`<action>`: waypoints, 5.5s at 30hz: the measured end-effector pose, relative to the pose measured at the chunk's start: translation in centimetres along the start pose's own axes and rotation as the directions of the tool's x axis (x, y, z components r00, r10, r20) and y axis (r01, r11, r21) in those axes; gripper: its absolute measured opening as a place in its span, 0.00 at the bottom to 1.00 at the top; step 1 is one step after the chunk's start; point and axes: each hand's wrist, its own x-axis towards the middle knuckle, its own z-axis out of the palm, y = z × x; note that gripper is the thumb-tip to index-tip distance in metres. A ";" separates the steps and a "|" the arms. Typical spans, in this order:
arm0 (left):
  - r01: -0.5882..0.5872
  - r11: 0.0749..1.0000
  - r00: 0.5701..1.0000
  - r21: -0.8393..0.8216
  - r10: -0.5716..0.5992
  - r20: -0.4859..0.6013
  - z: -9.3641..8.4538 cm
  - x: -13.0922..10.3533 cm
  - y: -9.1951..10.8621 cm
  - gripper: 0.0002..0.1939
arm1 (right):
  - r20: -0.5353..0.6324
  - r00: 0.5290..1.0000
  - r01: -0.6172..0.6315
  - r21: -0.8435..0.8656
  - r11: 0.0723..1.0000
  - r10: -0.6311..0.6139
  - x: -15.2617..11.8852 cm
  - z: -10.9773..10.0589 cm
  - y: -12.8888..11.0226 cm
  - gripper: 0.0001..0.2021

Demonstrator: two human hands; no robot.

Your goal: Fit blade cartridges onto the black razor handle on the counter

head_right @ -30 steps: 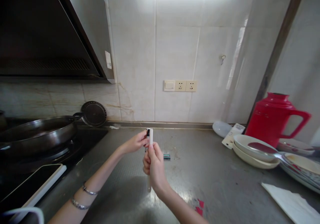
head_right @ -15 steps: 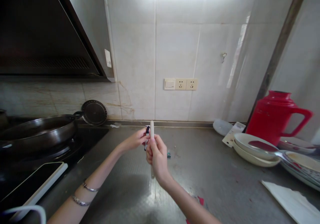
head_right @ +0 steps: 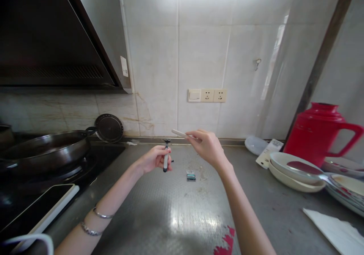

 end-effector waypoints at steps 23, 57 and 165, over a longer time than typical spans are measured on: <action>0.157 0.985 0.983 0.069 -0.163 0.087 2.7 -0.9 0.4 0.13 | 0.396 0.918 -0.120 0.254 0.960 0.010 0.0 2.5 3.5 0.16; 0.146 0.982 0.986 0.120 -0.154 0.057 2.1 -0.5 -0.3 0.15 | 0.332 0.943 -0.130 0.279 0.951 0.032 -0.2 4.7 3.6 0.15; -0.161 0.956 0.974 0.244 0.115 0.194 0.9 -2.0 1.8 0.13 | 0.542 0.585 -0.294 -0.553 0.780 0.604 -7.1 13.0 2.8 0.15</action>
